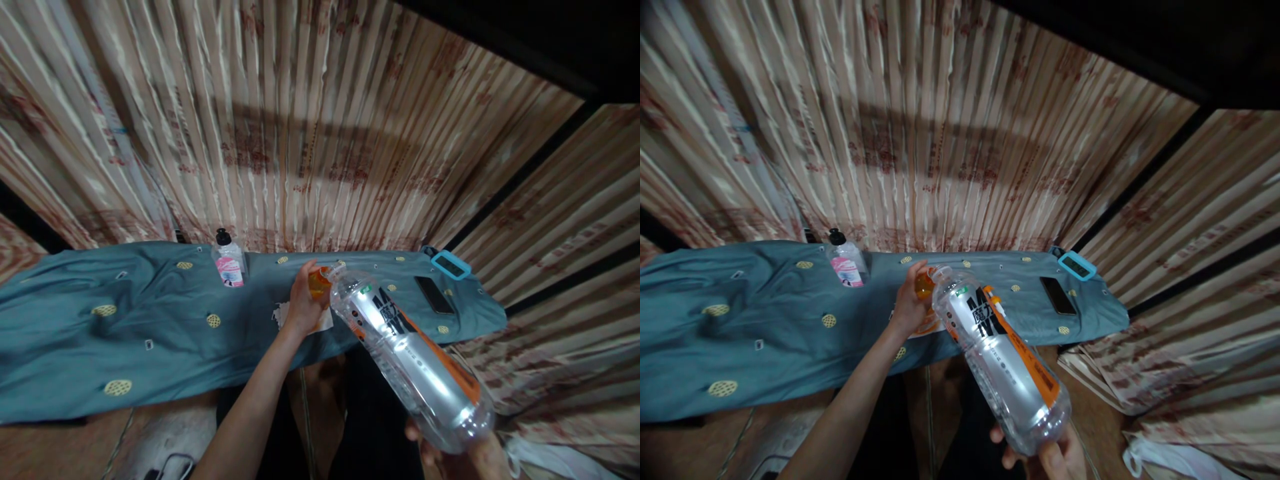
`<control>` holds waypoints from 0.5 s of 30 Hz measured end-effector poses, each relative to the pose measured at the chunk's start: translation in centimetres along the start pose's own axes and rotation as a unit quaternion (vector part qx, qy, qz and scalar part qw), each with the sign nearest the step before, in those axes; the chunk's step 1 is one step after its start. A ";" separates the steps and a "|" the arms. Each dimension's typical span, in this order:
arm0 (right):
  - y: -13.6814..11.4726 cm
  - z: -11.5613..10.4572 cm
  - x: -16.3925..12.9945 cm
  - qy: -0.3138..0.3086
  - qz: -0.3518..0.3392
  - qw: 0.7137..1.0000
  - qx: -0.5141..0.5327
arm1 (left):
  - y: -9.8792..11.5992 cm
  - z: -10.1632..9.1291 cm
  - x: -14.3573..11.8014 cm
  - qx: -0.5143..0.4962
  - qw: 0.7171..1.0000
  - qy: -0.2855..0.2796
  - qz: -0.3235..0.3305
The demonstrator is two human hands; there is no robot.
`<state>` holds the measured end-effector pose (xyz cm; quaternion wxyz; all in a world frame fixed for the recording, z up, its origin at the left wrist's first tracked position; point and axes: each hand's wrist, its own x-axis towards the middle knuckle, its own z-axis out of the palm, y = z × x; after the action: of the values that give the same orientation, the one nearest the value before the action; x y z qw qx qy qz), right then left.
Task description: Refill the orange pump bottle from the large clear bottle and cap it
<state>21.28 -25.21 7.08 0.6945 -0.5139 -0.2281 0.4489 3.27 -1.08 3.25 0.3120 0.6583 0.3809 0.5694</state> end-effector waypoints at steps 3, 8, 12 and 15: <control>0.2 -0.2 0.1 0.008 0.011 1.000 0.009 | -0.2 0.1 0.0 0.001 1.000 0.003 0.003; 0.2 0.2 -0.1 0.001 -0.014 1.000 0.004 | -0.6 0.3 -0.1 0.008 1.000 0.015 -0.003; 0.0 0.8 -0.4 -0.016 -0.035 0.999 -0.002 | -0.8 0.3 -0.1 0.014 1.000 0.017 0.010; -0.2 1.2 -0.5 -0.020 -0.030 0.999 0.002 | -0.8 0.2 -0.1 0.016 1.000 0.016 0.011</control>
<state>20.18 -25.02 7.79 0.7043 -0.4957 -0.2567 0.4385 3.37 -0.76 2.52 0.2893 0.6582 0.3876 0.5769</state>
